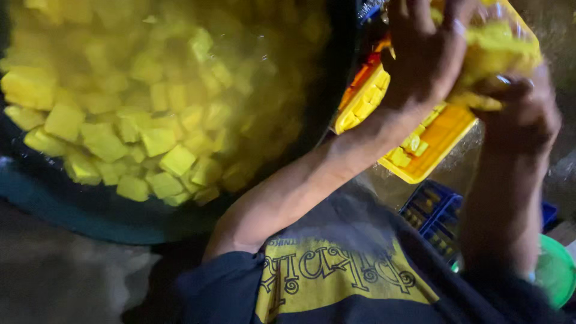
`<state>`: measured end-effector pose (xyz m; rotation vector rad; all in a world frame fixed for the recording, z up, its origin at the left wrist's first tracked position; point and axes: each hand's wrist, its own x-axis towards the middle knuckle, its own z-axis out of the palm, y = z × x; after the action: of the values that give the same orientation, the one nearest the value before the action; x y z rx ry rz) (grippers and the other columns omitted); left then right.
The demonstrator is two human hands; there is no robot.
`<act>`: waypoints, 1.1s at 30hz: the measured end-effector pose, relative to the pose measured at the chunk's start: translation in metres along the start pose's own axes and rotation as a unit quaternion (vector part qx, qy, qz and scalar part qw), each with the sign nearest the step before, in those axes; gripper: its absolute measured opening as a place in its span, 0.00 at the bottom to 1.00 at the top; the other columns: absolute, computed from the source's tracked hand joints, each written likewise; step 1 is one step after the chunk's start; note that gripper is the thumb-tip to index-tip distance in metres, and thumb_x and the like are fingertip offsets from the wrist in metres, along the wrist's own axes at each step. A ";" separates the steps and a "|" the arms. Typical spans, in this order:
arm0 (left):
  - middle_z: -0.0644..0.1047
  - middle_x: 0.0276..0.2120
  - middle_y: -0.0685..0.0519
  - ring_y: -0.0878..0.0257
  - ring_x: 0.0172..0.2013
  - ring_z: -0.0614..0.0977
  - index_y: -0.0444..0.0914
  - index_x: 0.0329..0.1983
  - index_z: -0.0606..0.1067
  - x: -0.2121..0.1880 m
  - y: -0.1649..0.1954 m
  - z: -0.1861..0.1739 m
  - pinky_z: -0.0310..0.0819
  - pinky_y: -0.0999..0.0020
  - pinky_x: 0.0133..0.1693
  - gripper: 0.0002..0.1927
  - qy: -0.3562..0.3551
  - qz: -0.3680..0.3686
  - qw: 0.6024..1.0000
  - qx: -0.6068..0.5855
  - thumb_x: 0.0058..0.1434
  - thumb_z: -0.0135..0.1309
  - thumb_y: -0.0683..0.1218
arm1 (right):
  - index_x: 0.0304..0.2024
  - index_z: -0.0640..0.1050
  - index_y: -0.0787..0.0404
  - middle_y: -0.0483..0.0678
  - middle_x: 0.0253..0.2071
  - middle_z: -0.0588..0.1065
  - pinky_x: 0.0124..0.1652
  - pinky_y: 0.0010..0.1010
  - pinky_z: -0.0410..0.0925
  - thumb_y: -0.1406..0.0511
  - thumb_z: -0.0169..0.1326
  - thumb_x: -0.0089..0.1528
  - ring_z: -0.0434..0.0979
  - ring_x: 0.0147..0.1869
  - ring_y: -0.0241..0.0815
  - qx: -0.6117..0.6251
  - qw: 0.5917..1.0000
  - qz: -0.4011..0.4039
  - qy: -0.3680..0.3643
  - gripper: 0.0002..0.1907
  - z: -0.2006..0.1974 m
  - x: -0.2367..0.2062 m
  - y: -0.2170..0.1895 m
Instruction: The person washes yellow tofu blocks in a large water-filled basin, rubbing and rinsing each piece by hand, then places the washed pieces into a yellow plastic crate beside the basin, repeating this for many pieces throughout the clip.
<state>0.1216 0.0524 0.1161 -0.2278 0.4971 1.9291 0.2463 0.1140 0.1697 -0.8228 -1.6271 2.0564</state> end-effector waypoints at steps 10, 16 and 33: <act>0.79 0.44 0.45 0.51 0.45 0.81 0.34 0.52 0.75 0.007 0.007 -0.094 0.77 0.55 0.45 0.18 0.067 0.009 0.982 0.176 0.63 0.55 0.49 | 0.64 0.74 0.60 0.70 0.65 0.66 0.59 0.57 0.65 0.43 0.56 0.63 0.67 0.66 0.68 -0.344 0.864 0.310 0.198 0.37 -0.019 -0.011 0.288; 0.80 0.44 0.45 0.51 0.44 0.81 0.33 0.51 0.74 -0.020 0.138 -0.104 0.77 0.55 0.44 0.18 0.017 0.064 0.877 0.477 0.63 0.59 0.49 | 0.66 0.74 0.41 0.54 0.83 0.51 0.70 0.76 0.49 0.44 0.47 0.61 0.45 0.84 0.75 -0.630 0.674 0.385 -0.024 0.33 0.035 -0.007 0.341; 0.78 0.45 0.37 0.46 0.46 0.80 0.34 0.47 0.76 -0.121 0.167 -0.284 0.76 0.53 0.45 0.15 0.074 -0.108 0.551 0.824 0.70 0.41 0.46 | 0.49 0.80 0.57 0.51 0.46 0.79 0.52 0.43 0.74 0.63 0.66 0.65 0.77 0.55 0.51 -0.639 0.589 -0.378 -0.319 0.12 0.208 0.175 0.069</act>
<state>-0.0017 -0.2297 -0.0522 0.7619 2.0128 0.5196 -0.0187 0.0534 0.0991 0.4833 -3.0546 0.2502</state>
